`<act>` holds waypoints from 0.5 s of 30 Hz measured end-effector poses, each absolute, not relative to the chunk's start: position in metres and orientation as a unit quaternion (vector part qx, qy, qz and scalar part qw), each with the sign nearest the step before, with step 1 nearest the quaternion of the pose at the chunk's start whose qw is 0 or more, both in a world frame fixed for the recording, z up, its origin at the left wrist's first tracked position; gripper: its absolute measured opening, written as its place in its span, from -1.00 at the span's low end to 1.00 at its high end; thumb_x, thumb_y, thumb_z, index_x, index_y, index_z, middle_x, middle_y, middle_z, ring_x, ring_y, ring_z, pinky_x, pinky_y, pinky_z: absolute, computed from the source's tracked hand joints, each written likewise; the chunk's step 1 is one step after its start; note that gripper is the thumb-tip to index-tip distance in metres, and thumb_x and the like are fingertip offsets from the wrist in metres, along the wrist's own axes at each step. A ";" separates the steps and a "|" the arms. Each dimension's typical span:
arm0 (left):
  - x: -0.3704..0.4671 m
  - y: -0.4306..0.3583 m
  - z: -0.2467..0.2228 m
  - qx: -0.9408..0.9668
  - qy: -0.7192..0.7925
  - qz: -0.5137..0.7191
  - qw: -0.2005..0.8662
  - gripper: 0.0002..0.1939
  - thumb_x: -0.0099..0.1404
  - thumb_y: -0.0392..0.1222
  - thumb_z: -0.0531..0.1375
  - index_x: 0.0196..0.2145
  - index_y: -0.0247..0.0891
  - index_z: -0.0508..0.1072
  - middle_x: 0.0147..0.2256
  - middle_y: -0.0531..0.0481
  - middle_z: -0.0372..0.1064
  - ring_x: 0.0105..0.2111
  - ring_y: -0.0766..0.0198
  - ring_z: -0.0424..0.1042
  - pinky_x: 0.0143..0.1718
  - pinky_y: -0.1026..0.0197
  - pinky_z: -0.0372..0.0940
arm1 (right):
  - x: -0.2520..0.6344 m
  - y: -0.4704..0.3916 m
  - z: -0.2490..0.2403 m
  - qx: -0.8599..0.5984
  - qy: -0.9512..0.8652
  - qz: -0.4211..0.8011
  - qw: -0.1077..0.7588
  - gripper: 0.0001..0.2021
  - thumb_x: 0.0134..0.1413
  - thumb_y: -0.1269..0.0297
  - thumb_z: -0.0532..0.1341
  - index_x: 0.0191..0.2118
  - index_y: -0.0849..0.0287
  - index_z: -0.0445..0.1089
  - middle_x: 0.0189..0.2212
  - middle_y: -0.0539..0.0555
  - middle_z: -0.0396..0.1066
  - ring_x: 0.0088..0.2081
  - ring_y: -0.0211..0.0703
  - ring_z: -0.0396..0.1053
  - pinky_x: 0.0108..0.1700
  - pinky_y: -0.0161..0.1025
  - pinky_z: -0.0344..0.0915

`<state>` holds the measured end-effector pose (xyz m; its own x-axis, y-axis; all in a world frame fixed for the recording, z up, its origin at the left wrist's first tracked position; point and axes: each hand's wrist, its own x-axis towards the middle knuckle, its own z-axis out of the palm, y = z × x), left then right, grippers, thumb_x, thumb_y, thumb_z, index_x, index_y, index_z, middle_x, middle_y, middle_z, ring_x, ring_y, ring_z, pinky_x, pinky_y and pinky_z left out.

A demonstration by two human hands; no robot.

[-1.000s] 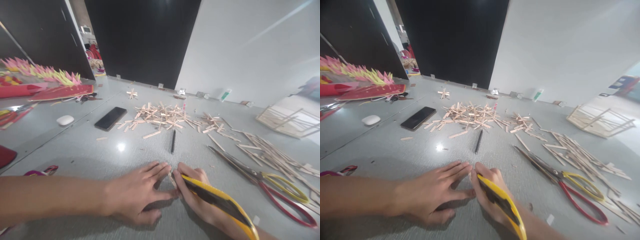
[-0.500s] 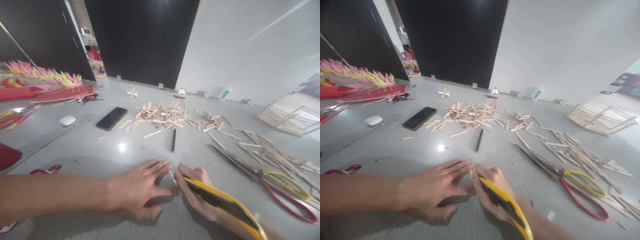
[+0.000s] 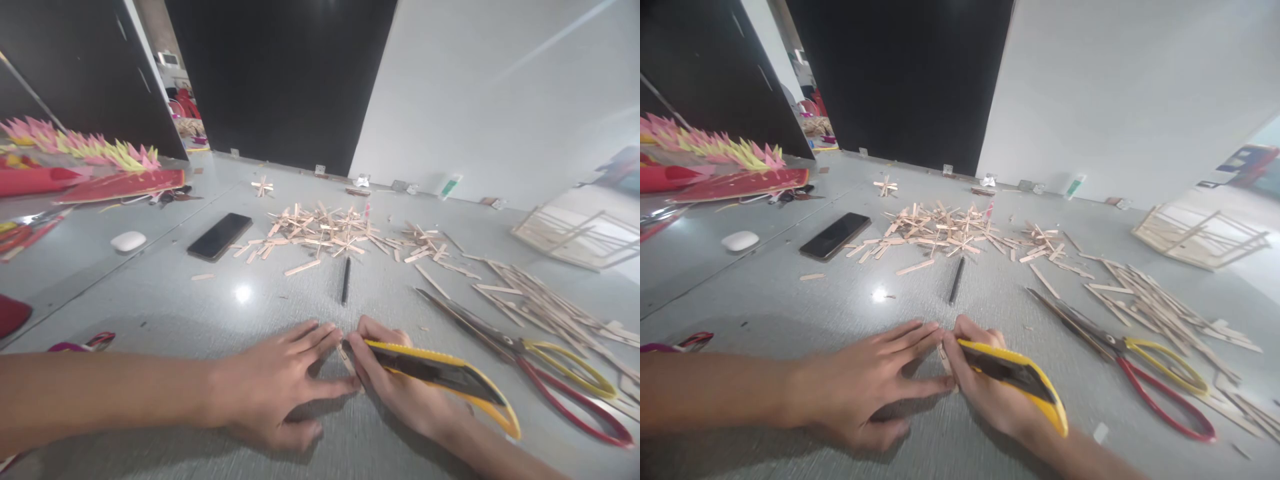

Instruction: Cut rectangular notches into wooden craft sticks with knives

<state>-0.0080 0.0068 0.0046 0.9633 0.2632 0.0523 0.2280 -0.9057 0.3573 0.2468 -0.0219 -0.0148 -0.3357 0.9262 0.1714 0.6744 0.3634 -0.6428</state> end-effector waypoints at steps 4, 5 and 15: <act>-0.008 0.007 0.004 0.972 0.127 0.058 0.188 -0.27 0.48 0.04 0.18 0.50 -0.11 0.10 0.53 -0.27 -0.30 0.49 -0.31 -0.13 0.47 -0.31 -0.11 | 0.252 -0.021 -0.023 -0.515 -0.782 0.246 0.252 -0.58 0.55 0.01 -0.01 -0.40 0.06 0.14 -0.45 -0.10 0.28 -0.45 -0.26 0.28 -0.28 -0.19 0.23; -0.008 0.007 0.004 0.972 0.126 0.060 0.189 -0.27 0.48 0.04 0.18 0.50 -0.11 0.10 0.53 -0.27 -0.31 0.49 -0.31 -0.13 0.47 -0.30 -0.12 | 0.253 -0.020 -0.024 -0.516 -0.781 0.248 0.250 -0.58 0.55 0.02 -0.01 -0.40 0.06 0.13 -0.46 -0.11 0.28 -0.45 -0.27 0.27 -0.27 -0.19 0.24; -0.009 0.007 0.002 0.971 0.128 0.071 0.191 -0.27 0.48 0.03 0.18 0.50 -0.10 0.10 0.53 -0.25 -0.31 0.49 -0.29 -0.13 0.48 -0.28 -0.11 | 0.255 -0.020 -0.020 -0.501 -0.797 0.230 0.247 -0.60 0.56 0.11 0.00 -0.41 0.06 0.17 -0.46 -0.10 0.33 -0.44 -0.27 0.33 -0.29 -0.23 0.31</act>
<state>-0.0086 0.0066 0.0023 0.9573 0.2753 0.0888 0.2211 -0.8945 0.3886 0.2546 -0.0205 -0.0201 -0.3764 0.9121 0.1625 0.6846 0.3920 -0.6146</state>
